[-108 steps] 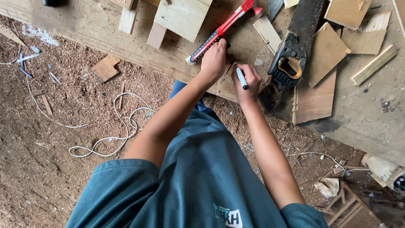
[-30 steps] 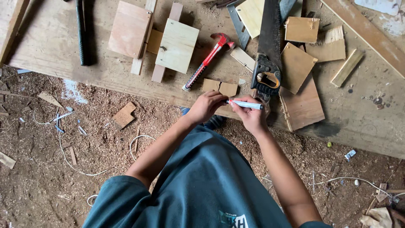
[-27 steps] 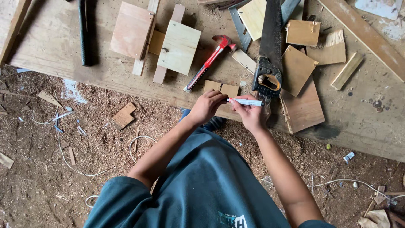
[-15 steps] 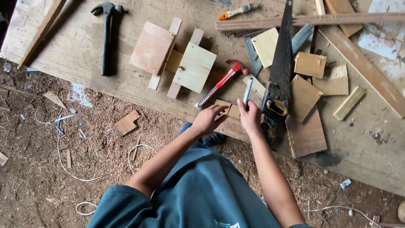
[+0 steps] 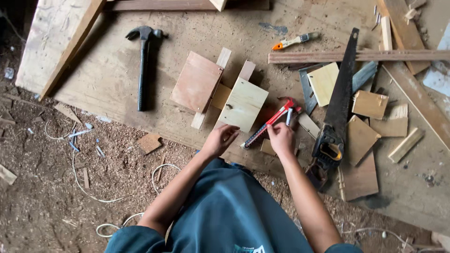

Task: The person assembles small wooden pieces on a workbench, using a hammer to tap components together. They then measure and mark a small wood piece with a marker and triangle ruler, and cut it with a hand saw. The person handles various wood pieces and tools throughout the process.

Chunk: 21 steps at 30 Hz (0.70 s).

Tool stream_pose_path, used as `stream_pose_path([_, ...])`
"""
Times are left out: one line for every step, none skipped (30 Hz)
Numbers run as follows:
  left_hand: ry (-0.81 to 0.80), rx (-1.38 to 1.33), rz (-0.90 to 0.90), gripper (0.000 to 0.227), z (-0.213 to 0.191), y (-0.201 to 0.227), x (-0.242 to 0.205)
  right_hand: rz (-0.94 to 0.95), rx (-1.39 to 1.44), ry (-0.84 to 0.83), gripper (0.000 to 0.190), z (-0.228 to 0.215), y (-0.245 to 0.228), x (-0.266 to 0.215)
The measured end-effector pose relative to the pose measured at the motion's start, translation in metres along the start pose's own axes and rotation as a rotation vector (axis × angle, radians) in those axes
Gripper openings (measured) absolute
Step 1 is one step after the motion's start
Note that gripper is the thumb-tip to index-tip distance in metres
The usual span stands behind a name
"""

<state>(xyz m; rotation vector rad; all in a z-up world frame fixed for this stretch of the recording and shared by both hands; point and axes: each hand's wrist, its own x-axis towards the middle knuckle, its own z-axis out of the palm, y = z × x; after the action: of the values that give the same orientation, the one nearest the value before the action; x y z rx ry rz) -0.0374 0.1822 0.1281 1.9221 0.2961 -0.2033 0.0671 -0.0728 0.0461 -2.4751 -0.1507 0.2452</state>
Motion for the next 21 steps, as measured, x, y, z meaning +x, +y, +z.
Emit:
stream_pose_path([-0.042, 0.001, -0.046, 0.024, -0.009, 0.005, 0.015, 0.044, 0.016, -0.032, 0.034, 0.003, -0.010, 0.007])
stream_pose_path([-0.068, -0.009, 0.001, 0.024, -0.016, 0.011, 0.028, 0.087, 0.034, -0.064, 0.032, 0.002, -0.020, 0.011])
stream_pose_path([-0.089, -0.016, 0.049, 0.024, -0.023, 0.019, 0.040, 0.110, 0.036, -0.046, 0.031, 0.001, -0.029, 0.014])
stream_pose_path([-0.111, -0.024, 0.097, 0.023, -0.029, 0.026, 0.052, 0.133, 0.038, -0.027, 0.031, -0.001, -0.038, 0.017])
stream_pose_path([-0.143, 0.012, 0.134, 0.023, -0.035, 0.033, 0.066, 0.160, 0.043, -0.001, 0.030, -0.002, -0.046, 0.022])
stream_pose_path([-0.174, 0.048, 0.172, 0.022, -0.039, 0.038, 0.081, 0.173, 0.054, 0.027, 0.030, -0.001, -0.052, 0.029])
stream_pose_path([-0.205, 0.073, 0.201, 0.021, -0.038, 0.043, 0.092, 0.190, 0.056, 0.046, 0.029, -0.004, -0.052, 0.033])
stream_pose_path([-0.222, 0.073, 0.221, 0.022, -0.036, 0.046, 0.104, 0.207, 0.057, 0.064, 0.028, -0.007, -0.051, 0.039])
stream_pose_path([-0.232, 0.072, 0.238, 0.022, -0.033, 0.047, 0.114, 0.231, 0.041, 0.084, 0.027, -0.010, -0.047, 0.045])
stream_pose_path([-0.241, 0.071, 0.254, 0.023, -0.029, 0.048, 0.124, 0.256, 0.025, 0.103, 0.027, -0.012, -0.042, 0.053])
stream_pose_path([-0.245, 0.073, 0.264, 0.023, -0.025, 0.048, 0.135, 0.269, 0.010, 0.116, 0.026, -0.014, -0.036, 0.064])
stream_pose_path([-0.248, 0.076, 0.275, 0.023, -0.021, 0.048, 0.144, 0.258, 0.002, 0.123, 0.026, -0.015, -0.029, 0.076])
stream_pose_path([-0.249, 0.078, 0.257, 0.023, -0.018, 0.044, 0.135, 0.251, -0.004, 0.103, 0.025, -0.014, -0.023, 0.070])
stream_pose_path([-0.259, 0.081, 0.233, 0.023, -0.015, 0.041, 0.122, 0.244, -0.009, 0.083, 0.025, -0.013, -0.017, 0.058])
stream_pose_path([-0.256, 0.095, 0.239, 0.023, -0.014, 0.039, 0.123, 0.268, -0.030, 0.064, 0.025, -0.011, -0.011, 0.064])
stream_pose_path([-0.254, 0.108, 0.246, 0.023, -0.014, 0.039, 0.123, 0.292, -0.051, 0.046, 0.026, -0.010, -0.005, 0.061])
stream_pose_path([-0.245, 0.076, 0.237, 0.024, -0.015, 0.042, 0.129, 0.307, -0.066, 0.041, 0.026, -0.011, -0.001, 0.065])
stream_pose_path([-0.237, 0.043, 0.228, 0.024, -0.017, 0.044, 0.131, 0.301, -0.079, 0.060, 0.027, -0.012, 0.005, 0.073])
stream_pose_path([-0.241, 0.004, 0.204, 0.024, -0.017, 0.043, 0.123, 0.311, -0.097, 0.066, 0.028, -0.012, 0.011, 0.063])
stream_pose_path([-0.255, 0.029, 0.187, 0.024, -0.018, 0.040, 0.122, 0.322, -0.114, 0.071, 0.030, -0.011, 0.017, 0.058])
stream_pose_path([-0.269, 0.050, 0.164, 0.024, -0.019, 0.038, 0.117, 0.345, -0.105, 0.072, 0.030, -0.011, 0.023, 0.051])
